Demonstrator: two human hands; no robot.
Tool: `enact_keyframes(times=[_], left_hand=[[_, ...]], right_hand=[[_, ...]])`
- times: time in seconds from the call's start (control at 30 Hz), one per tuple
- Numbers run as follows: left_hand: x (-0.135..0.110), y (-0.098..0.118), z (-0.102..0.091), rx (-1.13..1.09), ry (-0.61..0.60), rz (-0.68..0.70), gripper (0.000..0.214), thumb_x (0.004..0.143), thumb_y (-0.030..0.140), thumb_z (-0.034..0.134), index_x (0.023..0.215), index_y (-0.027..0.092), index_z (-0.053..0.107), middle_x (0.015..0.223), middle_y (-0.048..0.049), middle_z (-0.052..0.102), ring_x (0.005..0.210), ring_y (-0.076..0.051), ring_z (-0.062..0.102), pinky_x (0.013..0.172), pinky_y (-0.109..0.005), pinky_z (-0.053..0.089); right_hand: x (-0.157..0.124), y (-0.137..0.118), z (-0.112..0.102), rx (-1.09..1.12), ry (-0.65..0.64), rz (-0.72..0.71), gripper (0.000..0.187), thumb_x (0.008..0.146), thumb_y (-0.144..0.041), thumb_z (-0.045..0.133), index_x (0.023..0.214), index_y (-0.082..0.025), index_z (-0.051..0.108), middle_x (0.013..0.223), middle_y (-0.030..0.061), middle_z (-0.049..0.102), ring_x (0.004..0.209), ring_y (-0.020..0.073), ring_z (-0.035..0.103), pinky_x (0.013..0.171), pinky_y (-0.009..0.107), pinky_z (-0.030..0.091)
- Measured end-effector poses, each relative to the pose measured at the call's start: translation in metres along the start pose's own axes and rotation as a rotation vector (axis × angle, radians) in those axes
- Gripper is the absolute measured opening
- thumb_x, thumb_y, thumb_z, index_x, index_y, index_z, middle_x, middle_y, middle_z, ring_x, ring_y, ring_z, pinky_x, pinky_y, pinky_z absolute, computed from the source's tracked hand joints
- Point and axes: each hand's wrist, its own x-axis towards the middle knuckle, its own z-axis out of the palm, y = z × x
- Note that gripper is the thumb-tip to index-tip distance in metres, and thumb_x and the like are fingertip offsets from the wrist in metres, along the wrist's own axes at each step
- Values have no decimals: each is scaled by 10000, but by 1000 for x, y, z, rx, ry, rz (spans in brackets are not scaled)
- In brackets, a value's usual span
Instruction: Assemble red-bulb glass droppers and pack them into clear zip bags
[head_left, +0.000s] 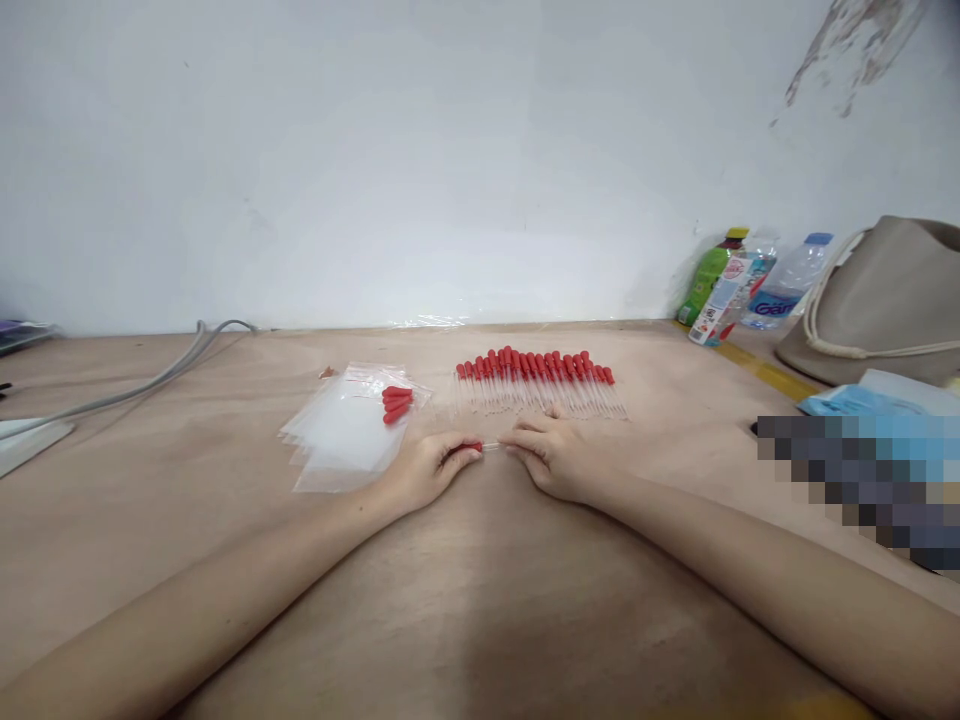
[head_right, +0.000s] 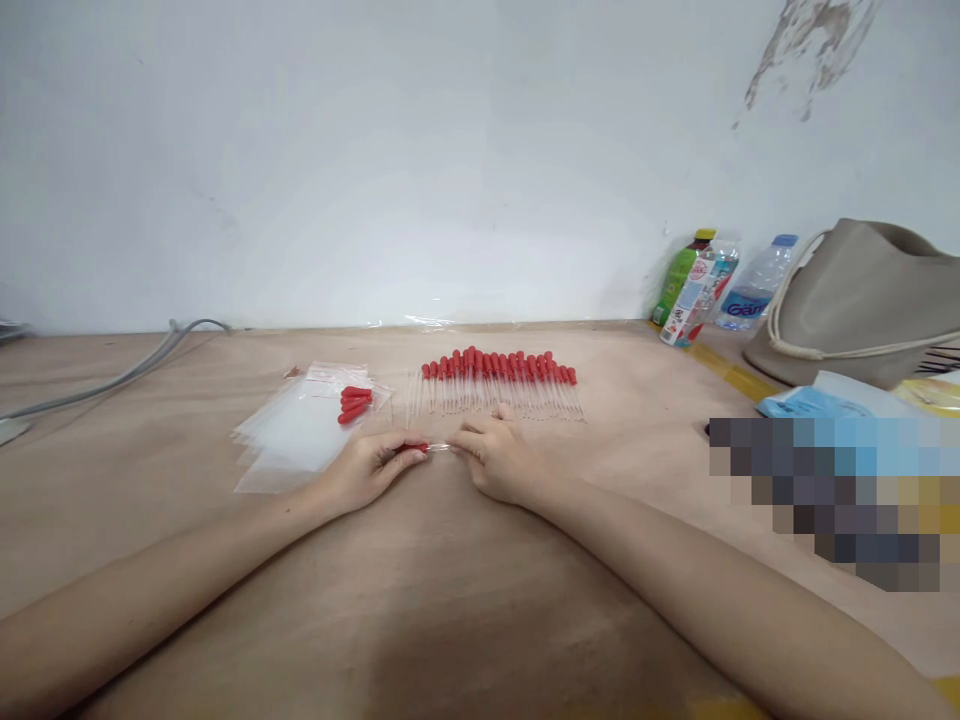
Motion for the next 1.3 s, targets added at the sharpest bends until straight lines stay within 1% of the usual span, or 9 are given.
enact_keyframes(times=[0.13,0.23,0.37,0.47,0.6,0.77,0.93,1.1,1.3], left_hand=[[0,1,0,32,7,35,202,840,271,485,948,183,631,887,-11,680,804,-145,619,745,-254,488],[-1,0,-1,-13,31,31,209,824,284,510,958,185,636,883,-13,685,789,-149,629,741,-261,501],[-1,-4,-2,-144,88,-37,370,792,326,552,1131,177,553,955,-33,677,840,-166,637,785,-293,510],[-1,-6,-3,-181,104,-55,445,770,342,578,1178,176,516,957,-40,678,863,-180,636,812,-325,505],[-2,-5,-2,-226,73,-55,481,765,334,586,1209,180,488,940,-31,684,869,-175,636,828,-321,501],[-4,-6,1,-269,20,-31,488,774,318,576,1226,172,468,906,-16,688,849,-154,635,825,-298,500],[-5,-6,2,-244,-4,1,476,785,279,559,1234,158,458,871,-17,680,782,-139,624,759,-280,513],[-5,-5,1,-207,-35,28,478,795,276,539,1251,177,437,853,-12,673,742,-129,611,700,-261,514],[-4,-6,2,-186,4,27,472,800,300,532,1248,188,433,905,-22,672,814,-143,621,755,-277,508]], right_hand=[[0,0,3,-18,-26,8,226,871,-204,393,878,-172,617,761,35,595,675,124,500,698,308,274],[0,0,3,50,-58,14,227,876,-207,376,891,-164,598,776,45,588,713,136,511,704,303,317],[-2,0,-2,200,-30,79,174,846,-229,438,948,-163,562,849,60,585,749,139,530,655,261,392],[-2,-2,-6,236,3,119,112,829,-223,466,864,-179,562,795,37,585,707,127,532,617,241,403],[-2,-2,-5,234,45,75,113,831,-198,453,810,-181,563,747,27,583,705,129,524,645,250,400],[-1,0,1,218,43,30,127,832,-193,450,775,-170,562,723,29,582,684,133,507,660,271,372],[0,-4,3,136,-20,17,182,849,-204,412,725,-167,541,674,19,589,628,126,501,658,290,336],[2,-7,3,100,-97,23,232,864,-220,385,671,-175,506,641,5,585,594,118,497,684,306,325],[4,-6,3,122,-133,58,275,883,-248,355,677,-179,523,655,6,580,613,121,496,686,303,339]])
